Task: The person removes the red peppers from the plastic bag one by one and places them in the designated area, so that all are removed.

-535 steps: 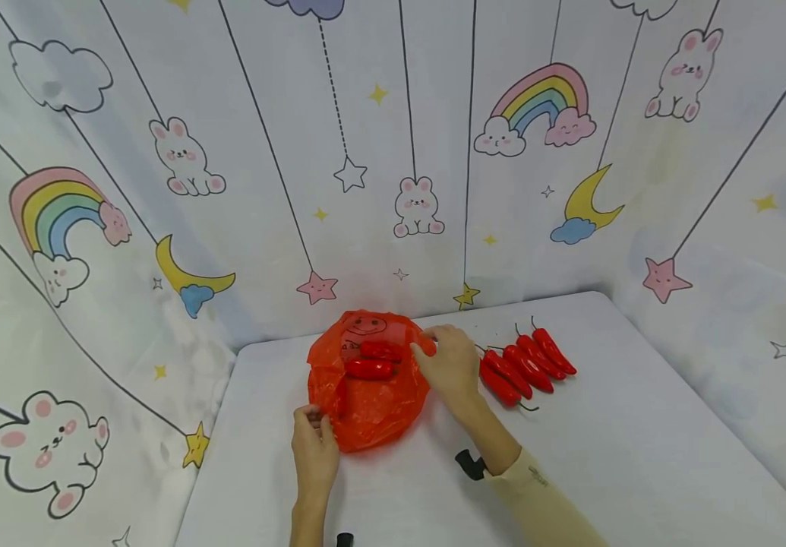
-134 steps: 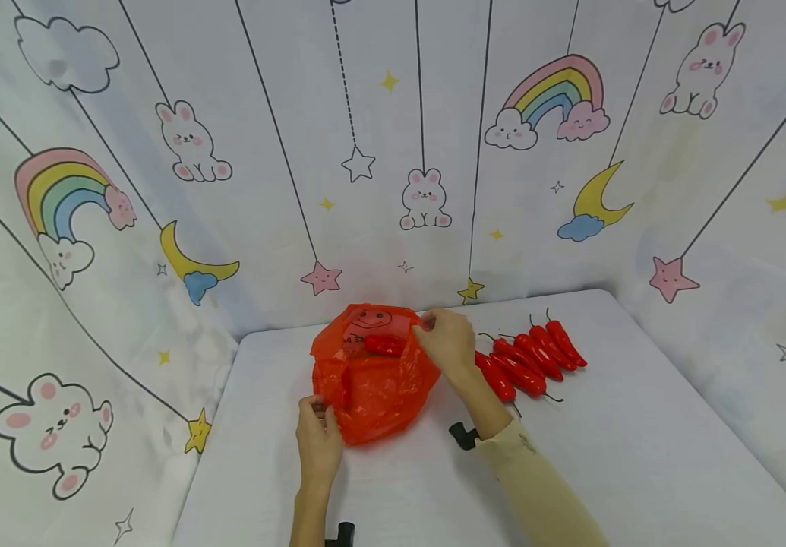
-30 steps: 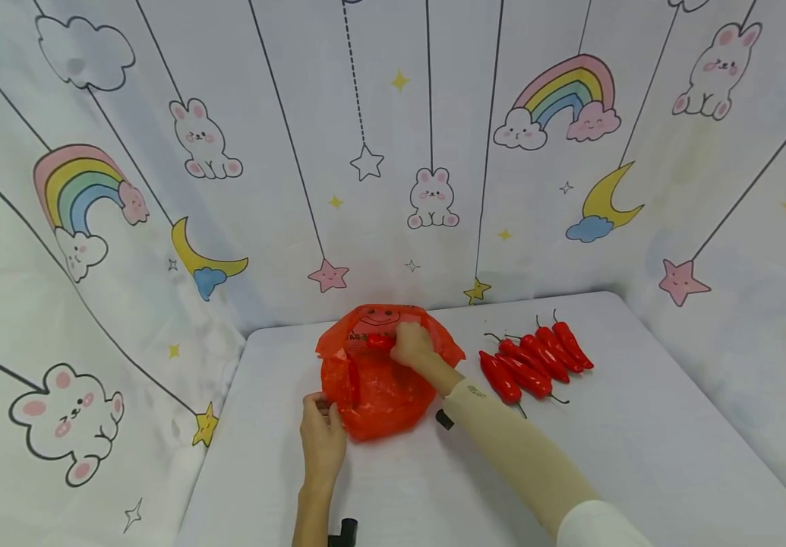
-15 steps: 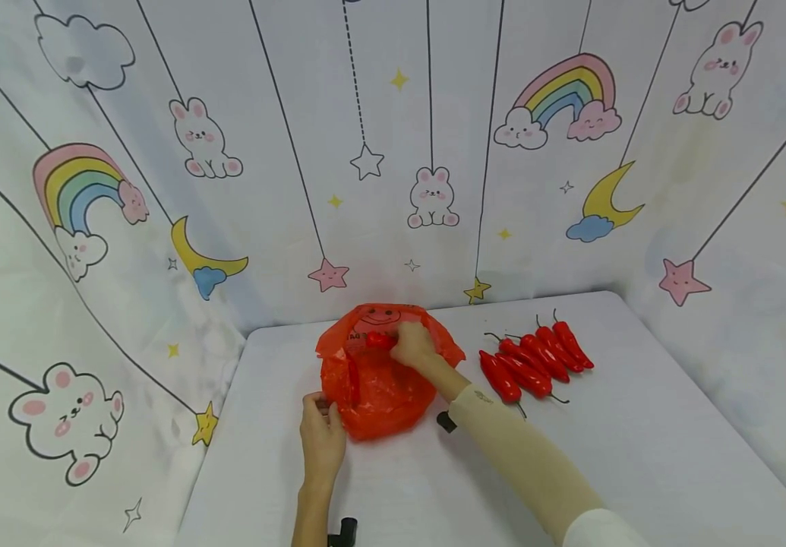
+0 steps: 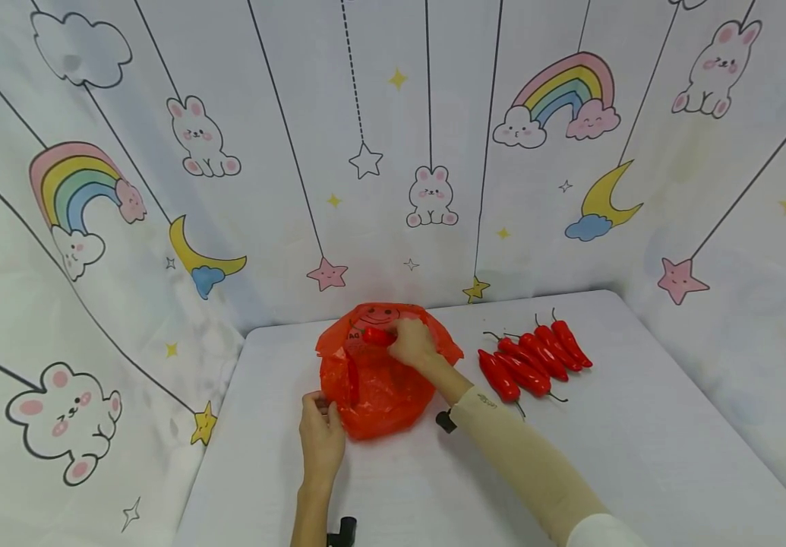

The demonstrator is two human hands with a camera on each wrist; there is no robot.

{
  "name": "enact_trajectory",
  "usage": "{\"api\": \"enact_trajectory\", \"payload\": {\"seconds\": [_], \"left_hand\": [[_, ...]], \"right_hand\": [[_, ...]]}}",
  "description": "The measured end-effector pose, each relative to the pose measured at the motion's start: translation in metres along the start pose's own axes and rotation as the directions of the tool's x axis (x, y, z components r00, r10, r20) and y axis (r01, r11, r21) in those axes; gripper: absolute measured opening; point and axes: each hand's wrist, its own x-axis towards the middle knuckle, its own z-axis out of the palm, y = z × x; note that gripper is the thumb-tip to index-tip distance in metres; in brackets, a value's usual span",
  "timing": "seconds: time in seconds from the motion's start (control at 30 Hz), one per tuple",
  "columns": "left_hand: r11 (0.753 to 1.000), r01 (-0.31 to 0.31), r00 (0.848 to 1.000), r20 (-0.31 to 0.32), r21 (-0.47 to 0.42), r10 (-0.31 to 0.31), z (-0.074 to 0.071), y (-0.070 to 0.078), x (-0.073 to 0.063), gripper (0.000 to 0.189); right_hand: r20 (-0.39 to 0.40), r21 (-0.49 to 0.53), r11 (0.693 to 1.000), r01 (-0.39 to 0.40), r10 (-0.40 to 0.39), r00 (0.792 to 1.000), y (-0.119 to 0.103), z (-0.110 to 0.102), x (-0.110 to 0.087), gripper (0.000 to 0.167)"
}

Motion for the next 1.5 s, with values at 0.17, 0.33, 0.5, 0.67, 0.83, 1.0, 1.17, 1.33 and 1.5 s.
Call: {"api": "enact_trajectory", "payload": {"seconds": [0.17,0.33,0.5,0.67,0.83,1.0,1.17,1.33,1.5], "left_hand": [[1.0,0.005,1.0,0.003,-0.006,-0.004,0.001,0.0,0.0,0.023],[1.0,-0.004,1.0,-0.01,0.0,0.004,0.001,-0.001,0.0,0.023],[1.0,-0.004,1.0,-0.01,-0.002,0.004,0.001,-0.001,0.0,0.023],[1.0,-0.002,1.0,0.0,-0.002,0.002,0.001,0.0,0.0,0.023],[1.0,-0.009,1.0,-0.005,0.013,0.01,0.001,-0.001,-0.001,0.023],[1.0,-0.006,1.0,-0.001,0.01,0.006,0.001,0.001,-0.001,0.024],[1.0,-0.002,1.0,0.004,0.011,0.002,0.002,0.0,0.0,0.024],[1.0,-0.006,1.0,-0.003,0.023,0.006,0.002,-0.002,0.0,0.024],[1.0,-0.008,1.0,0.004,0.018,0.008,0.002,-0.001,0.0,0.024]], "right_hand": [[-0.017,0.006,1.0,-0.009,0.009,1.0,-0.003,-0.004,-0.003,0.039],[-0.041,-0.003,1.0,-0.003,0.003,0.999,-0.006,-0.01,-0.005,0.039],[-0.071,0.008,1.0,0.021,-0.021,0.997,-0.008,-0.016,-0.007,0.04],[-0.091,0.039,0.999,0.036,-0.032,0.995,-0.01,-0.021,-0.011,0.041],[-0.095,0.068,0.997,0.037,-0.03,0.995,-0.013,-0.028,-0.018,0.041],[-0.1,0.101,0.994,0.037,-0.027,0.995,-0.017,-0.034,-0.025,0.042],[-0.124,0.134,0.99,0.039,-0.023,0.992,-0.022,-0.04,-0.031,0.041],[-0.144,0.154,0.987,0.039,-0.017,0.99,-0.027,-0.048,-0.038,0.042],[-0.169,0.179,0.983,0.034,-0.004,0.986,-0.03,-0.055,-0.045,0.042]]}}
